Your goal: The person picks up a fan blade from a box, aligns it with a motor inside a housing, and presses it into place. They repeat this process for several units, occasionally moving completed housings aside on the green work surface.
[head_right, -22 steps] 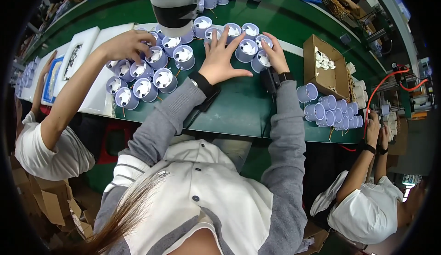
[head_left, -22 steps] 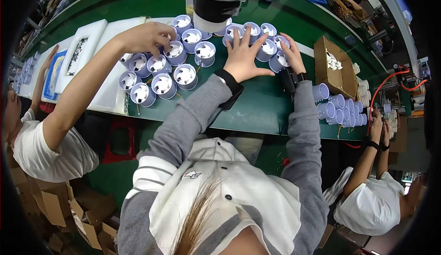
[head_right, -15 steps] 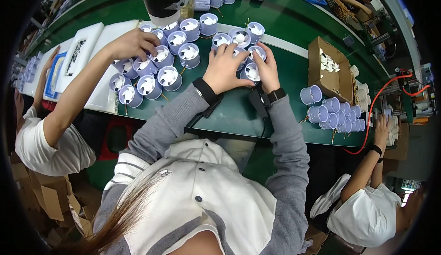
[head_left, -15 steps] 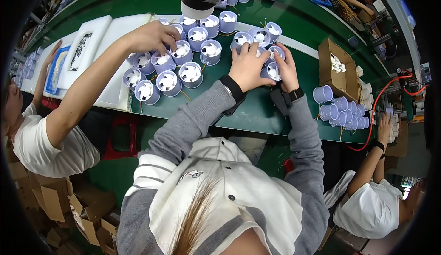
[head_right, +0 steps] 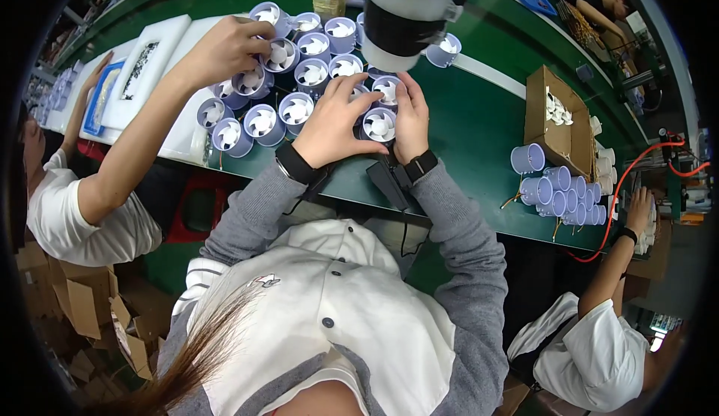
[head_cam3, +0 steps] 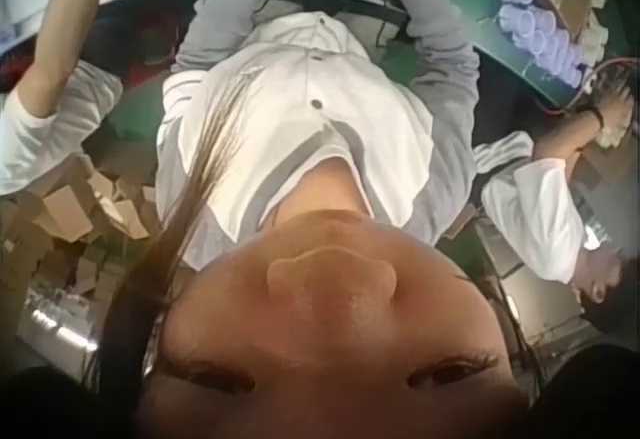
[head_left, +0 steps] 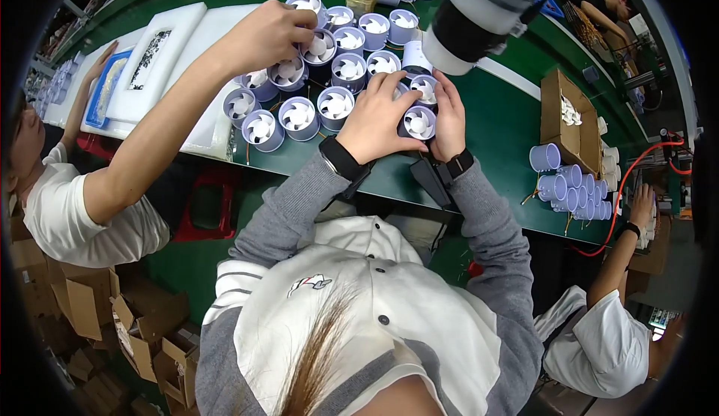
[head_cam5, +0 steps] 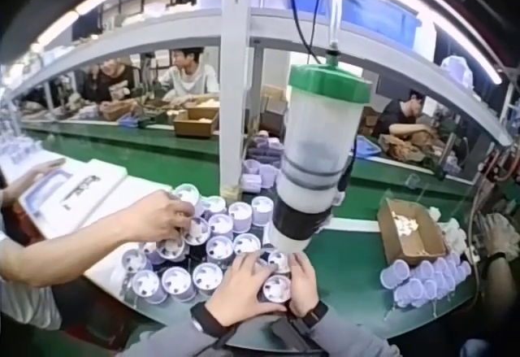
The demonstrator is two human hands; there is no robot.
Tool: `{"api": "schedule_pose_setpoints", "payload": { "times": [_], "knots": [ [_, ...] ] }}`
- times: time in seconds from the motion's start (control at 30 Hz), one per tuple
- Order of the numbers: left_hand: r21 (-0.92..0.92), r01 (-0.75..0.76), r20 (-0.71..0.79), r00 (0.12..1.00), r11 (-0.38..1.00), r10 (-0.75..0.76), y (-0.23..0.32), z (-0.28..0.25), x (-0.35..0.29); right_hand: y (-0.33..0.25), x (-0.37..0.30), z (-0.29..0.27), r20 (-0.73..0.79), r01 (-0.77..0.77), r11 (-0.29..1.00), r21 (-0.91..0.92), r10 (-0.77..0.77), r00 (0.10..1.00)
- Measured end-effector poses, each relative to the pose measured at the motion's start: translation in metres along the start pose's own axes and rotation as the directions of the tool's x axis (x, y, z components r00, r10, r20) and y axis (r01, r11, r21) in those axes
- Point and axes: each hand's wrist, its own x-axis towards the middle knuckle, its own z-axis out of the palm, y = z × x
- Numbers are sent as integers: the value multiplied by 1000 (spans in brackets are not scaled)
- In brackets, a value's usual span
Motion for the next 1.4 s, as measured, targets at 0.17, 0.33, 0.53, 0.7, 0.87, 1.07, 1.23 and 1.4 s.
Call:
{"api": "schedule_pose_setpoints", "payload": {
  "times": [0.17,0.33,0.53,0.7,0.87,1.07,1.23,1.4],
  "knots": [
    [119,4,-8,1000,993,-3,-6,-6,-1,-2,30,-39,46,-5,994,-105,10,999],
    [245,-124,16,992,962,124,7,-10,-8,-31,85,-66,440,370,624,-688,-46,897],
    [333,-264,166,961,905,220,29,5,-2,-33,114,-38,767,705,459,-540,-76,637],
    [471,-255,232,959,845,160,15,8,-1,-17,113,-46,540,410,669,-620,-14,841],
    [467,-229,121,973,854,194,-10,-8,-6,-37,80,-48,130,-80,774,-628,205,970],
    [567,-123,76,992,815,97,-21,-17,-3,-6,50,-23,218,264,733,-627,-161,963],
    [606,-27,59,998,795,-11,-21,-35,-8,-9,27,-5,390,442,617,-651,-227,892],
    [463,9,-169,982,886,79,11,-73,-63,-4,30,0,463,519,381,-765,-234,855]
  ]
}}
